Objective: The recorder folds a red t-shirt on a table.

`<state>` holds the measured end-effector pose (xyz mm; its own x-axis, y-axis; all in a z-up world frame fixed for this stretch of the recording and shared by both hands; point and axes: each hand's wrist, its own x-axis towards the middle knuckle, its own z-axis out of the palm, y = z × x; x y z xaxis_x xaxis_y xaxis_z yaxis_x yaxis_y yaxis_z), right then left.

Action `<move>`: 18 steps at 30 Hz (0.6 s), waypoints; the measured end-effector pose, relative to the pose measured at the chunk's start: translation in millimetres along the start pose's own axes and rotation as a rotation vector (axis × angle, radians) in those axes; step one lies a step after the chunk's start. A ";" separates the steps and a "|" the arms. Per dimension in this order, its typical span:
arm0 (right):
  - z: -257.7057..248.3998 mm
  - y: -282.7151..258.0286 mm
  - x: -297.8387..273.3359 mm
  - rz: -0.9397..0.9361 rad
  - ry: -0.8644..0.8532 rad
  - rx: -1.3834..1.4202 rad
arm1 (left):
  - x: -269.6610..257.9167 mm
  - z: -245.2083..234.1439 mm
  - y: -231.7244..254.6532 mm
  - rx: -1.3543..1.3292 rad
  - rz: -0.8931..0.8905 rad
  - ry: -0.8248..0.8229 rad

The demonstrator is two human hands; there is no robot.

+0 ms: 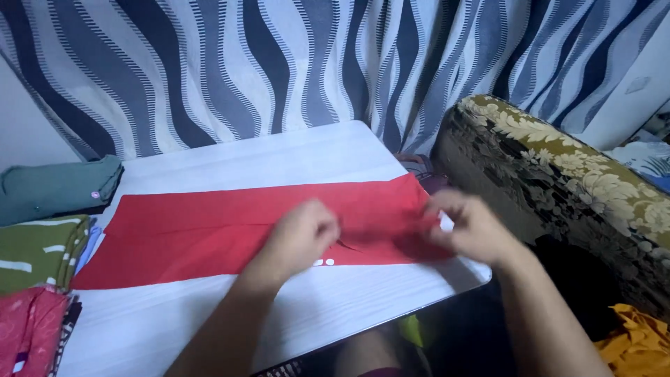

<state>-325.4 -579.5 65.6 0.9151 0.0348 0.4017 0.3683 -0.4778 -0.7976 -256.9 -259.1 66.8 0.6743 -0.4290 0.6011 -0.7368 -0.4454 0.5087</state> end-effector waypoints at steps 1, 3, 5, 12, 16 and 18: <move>4.9 -1.3 -6.9 0.046 -0.099 -0.036 | -4.0 -0.2 -1.0 0.124 -0.093 -0.293; 15.4 3.7 -17.3 0.095 -0.195 -0.072 | -9.2 0.6 8.0 0.247 -0.179 -0.591; 25.6 16.1 -24.2 0.218 -0.261 -0.008 | -10.4 2.6 28.4 0.176 -0.032 -0.426; 21.6 26.1 4.2 0.309 -0.264 0.345 | 12.2 66.7 54.6 0.084 0.022 -0.481; 0.0 68.5 42.8 0.183 -0.153 0.477 | 37.0 70.5 38.7 -0.131 -0.456 -0.427; -6.9 85.5 65.2 0.180 -0.039 0.458 | 47.3 69.4 16.7 -0.365 -0.757 -0.348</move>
<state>-235.3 -624.2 26.7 0.9731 0.0246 0.2290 0.2299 -0.0446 -0.9722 -233.9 -341.4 61.0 0.9177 -0.3625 -0.1628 -0.0210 -0.4532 0.8912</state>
